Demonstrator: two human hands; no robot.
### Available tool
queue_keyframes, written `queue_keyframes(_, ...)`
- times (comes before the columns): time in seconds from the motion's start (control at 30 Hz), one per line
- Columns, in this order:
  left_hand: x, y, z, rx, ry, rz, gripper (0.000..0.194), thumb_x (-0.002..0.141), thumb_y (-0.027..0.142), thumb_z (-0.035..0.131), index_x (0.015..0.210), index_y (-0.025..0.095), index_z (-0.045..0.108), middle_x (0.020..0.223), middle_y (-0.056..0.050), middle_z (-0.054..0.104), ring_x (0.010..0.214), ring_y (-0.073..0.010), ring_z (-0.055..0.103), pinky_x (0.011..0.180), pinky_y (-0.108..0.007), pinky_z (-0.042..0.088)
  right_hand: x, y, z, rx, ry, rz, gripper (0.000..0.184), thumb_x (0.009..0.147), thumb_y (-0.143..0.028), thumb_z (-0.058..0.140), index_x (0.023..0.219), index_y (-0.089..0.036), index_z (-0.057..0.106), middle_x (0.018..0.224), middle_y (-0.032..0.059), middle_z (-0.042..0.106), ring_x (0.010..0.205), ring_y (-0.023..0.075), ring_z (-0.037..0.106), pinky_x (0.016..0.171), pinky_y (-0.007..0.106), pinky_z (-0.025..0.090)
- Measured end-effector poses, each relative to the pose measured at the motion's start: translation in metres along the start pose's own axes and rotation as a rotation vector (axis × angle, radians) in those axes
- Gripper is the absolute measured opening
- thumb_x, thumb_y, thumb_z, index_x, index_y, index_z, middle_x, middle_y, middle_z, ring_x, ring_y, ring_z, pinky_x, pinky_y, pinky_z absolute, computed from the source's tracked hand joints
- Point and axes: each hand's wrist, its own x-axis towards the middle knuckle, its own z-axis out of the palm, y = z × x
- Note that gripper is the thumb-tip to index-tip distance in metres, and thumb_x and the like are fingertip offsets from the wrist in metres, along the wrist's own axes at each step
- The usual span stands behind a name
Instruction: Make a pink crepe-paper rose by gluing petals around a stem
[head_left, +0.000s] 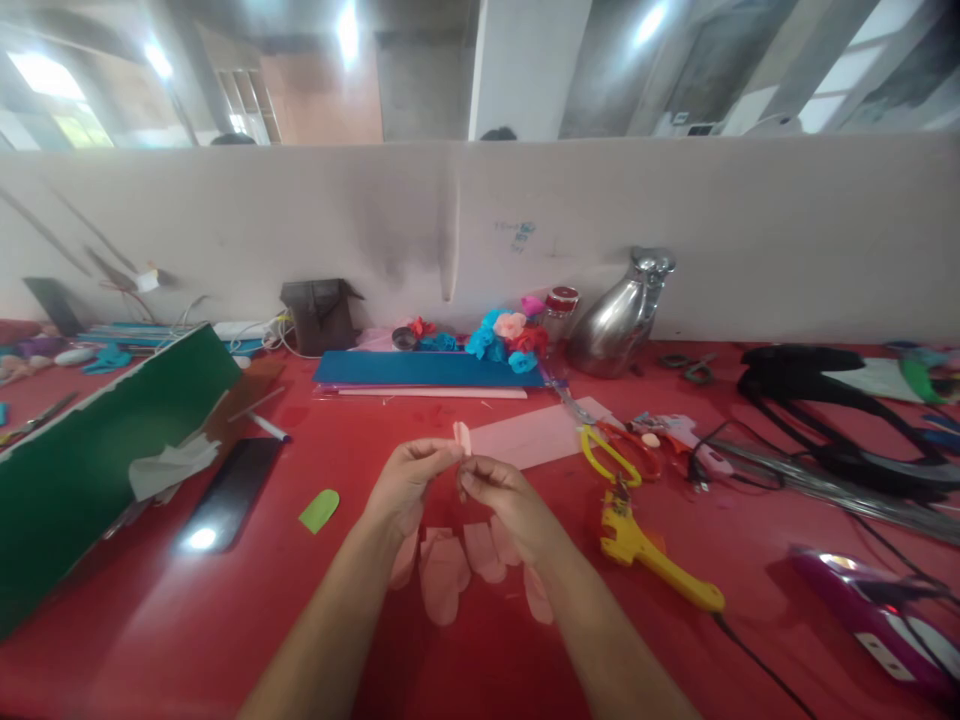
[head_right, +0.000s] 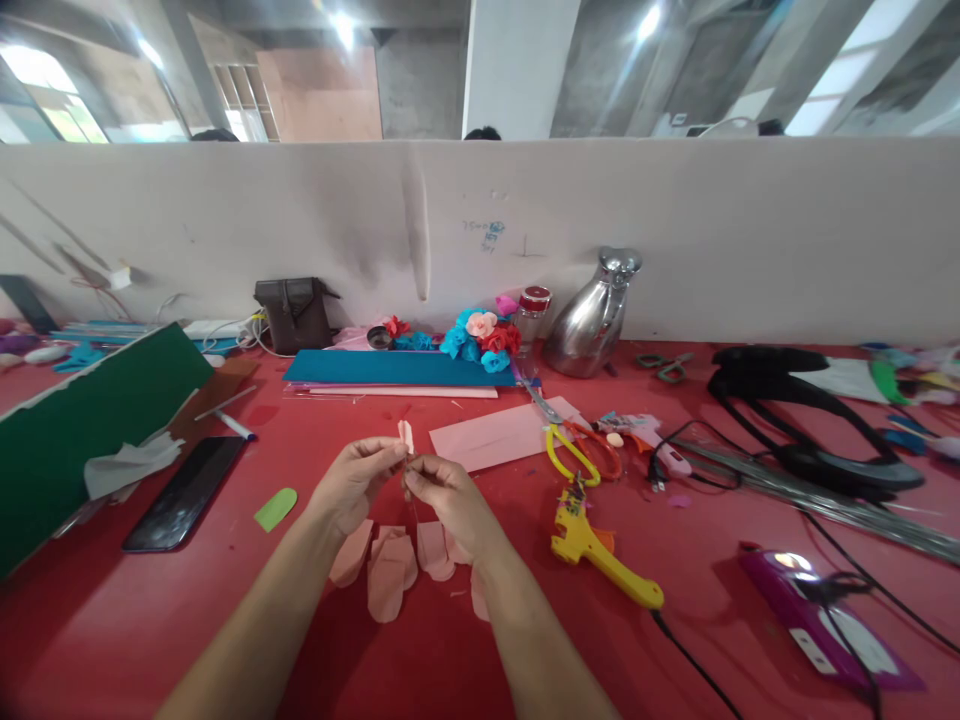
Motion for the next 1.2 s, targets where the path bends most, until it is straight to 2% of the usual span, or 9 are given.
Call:
queue_keyframes(0.27, -0.0009, 0.0016, 0.0011, -0.011, 0.026, -0.026, 0.019, 0.055, 0.026, 0.080, 0.062, 0.011, 0.069, 0.058, -0.002, 0.064, 0.055, -0.0087, 0.054, 0.058, -0.021, 0.043, 0.0007, 0.0023, -0.0002, 0.006, -0.002, -0.001, 0.014, 0.073, -0.032, 0.064, 0.070, -0.019, 0.062, 0.066, -0.0023, 0.054, 0.067, 0.0126, 0.047, 0.072, 0.029, 0.036)
queue_keyframes(0.77, -0.0013, 0.0021, -0.0006, 0.001, -0.085, 0.009, 0.018, 0.062, 0.029, 0.076, 0.067, 0.013, 0.069, 0.059, -0.001, 0.063, 0.054, -0.0100, 0.054, 0.057, -0.024, 0.044, 0.0014, 0.0049, -0.0024, -0.018, -0.038, -0.012, 0.019, 0.077, -0.033, 0.061, 0.066, -0.018, 0.057, 0.064, -0.0021, 0.051, 0.066, 0.0129, 0.045, 0.071, 0.028, 0.034)
queue_keyframes(1.03, 0.0010, 0.0023, -0.0061, 0.021, -0.097, -0.014, 0.018, 0.061, 0.029, 0.076, 0.064, 0.013, 0.069, 0.058, -0.002, 0.063, 0.053, -0.0102, 0.055, 0.059, -0.024, 0.043, 0.0004, 0.0043, -0.0015, -0.020, -0.039, -0.007, 0.018, 0.077, -0.032, 0.060, 0.066, -0.018, 0.055, 0.065, -0.0018, 0.049, 0.066, 0.0128, 0.043, 0.070, 0.028, 0.033)
queue_keyframes(1.2, 0.0012, 0.0032, -0.0071, 0.039, -0.058, 0.001, 0.017, 0.060, 0.026, 0.077, 0.062, 0.012, 0.067, 0.056, -0.001, 0.062, 0.052, -0.0092, 0.054, 0.059, -0.023, 0.042, -0.0008, 0.0022, 0.0000, -0.017, -0.030, 0.006, 0.018, 0.076, -0.032, 0.061, 0.066, -0.018, 0.055, 0.064, -0.0022, 0.048, 0.065, 0.0125, 0.042, 0.068, 0.027, 0.033)
